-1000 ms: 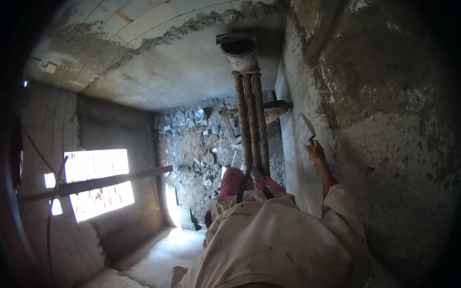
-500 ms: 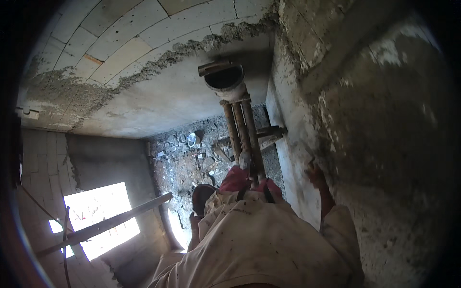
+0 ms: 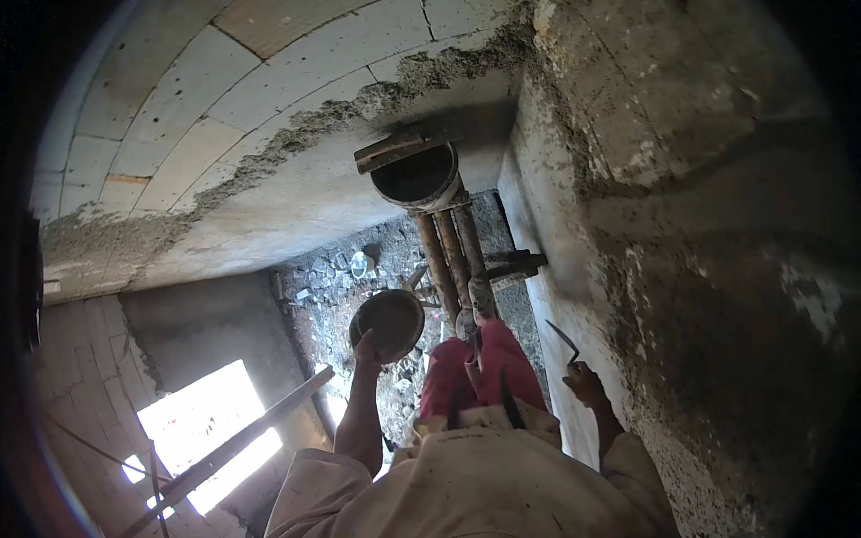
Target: The person applies wet plaster mix to a concrete block wall using a trowel while standing on scaffolding. The person scoops the mix from a small container, flings it onto the wall surface, and subsequently uses a long wooden board to level and smooth the applied layer.
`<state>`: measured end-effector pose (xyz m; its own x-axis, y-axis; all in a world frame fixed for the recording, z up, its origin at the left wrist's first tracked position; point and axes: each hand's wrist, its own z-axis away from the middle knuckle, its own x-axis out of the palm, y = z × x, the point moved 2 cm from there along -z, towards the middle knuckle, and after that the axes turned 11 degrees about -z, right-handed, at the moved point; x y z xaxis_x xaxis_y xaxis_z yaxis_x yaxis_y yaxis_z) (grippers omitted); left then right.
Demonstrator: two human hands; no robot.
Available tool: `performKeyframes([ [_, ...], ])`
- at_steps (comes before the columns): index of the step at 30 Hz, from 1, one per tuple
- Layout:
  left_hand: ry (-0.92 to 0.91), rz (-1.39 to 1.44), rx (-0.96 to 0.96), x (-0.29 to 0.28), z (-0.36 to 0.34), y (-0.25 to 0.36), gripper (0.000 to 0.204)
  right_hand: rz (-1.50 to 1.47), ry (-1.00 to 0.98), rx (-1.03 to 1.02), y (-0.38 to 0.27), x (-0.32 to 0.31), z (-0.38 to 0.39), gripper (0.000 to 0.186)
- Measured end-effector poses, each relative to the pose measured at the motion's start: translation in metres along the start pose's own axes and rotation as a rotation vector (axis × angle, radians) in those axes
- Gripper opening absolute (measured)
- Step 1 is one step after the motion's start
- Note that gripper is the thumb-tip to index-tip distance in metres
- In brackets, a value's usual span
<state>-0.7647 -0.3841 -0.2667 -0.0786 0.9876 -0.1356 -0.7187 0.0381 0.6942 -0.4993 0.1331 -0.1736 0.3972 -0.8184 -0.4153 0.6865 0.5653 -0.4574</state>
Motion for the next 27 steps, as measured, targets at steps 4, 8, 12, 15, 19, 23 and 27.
performKeyframes([
  [4, -0.045, -0.25, 0.154, 0.041, -0.114, -0.022, 0.038, -0.306, 0.19, 0.157, -0.055, -0.049, -0.038, 0.045],
  [8, -0.053, -0.415, 0.061, 0.131, -0.189, -0.03, 0.033, -0.577, 0.31, 0.275, -0.062, -0.04, -0.072, 0.044],
  [12, -0.166, -0.373, 0.161, 0.213, -0.263, -0.026, 0.031, -0.703, 0.379, 0.309, -0.056, 0.004, -0.099, 0.039],
  [15, -0.198, -0.392, 0.006, 0.251, -0.317, -0.05, 0.034, -0.569, 0.358, 0.239, -0.036, 0.06, -0.093, 0.036],
  [19, -0.25, -0.504, 0.129, 0.292, -0.364, -0.041, 0.038, -0.746, 0.291, 0.331, -0.092, 0.078, -0.106, 0.034],
  [23, 0.126, -0.935, 0.298, 0.208, -0.419, -0.042, 0.029, -0.984, 0.224, 0.48, -0.115, 0.095, -0.138, 0.04],
  [27, 0.499, -0.883, 0.516, 0.142, -0.387, -0.034, 0.03, -1.108, 0.284, 0.516, -0.121, 0.083, -0.157, 0.045],
])
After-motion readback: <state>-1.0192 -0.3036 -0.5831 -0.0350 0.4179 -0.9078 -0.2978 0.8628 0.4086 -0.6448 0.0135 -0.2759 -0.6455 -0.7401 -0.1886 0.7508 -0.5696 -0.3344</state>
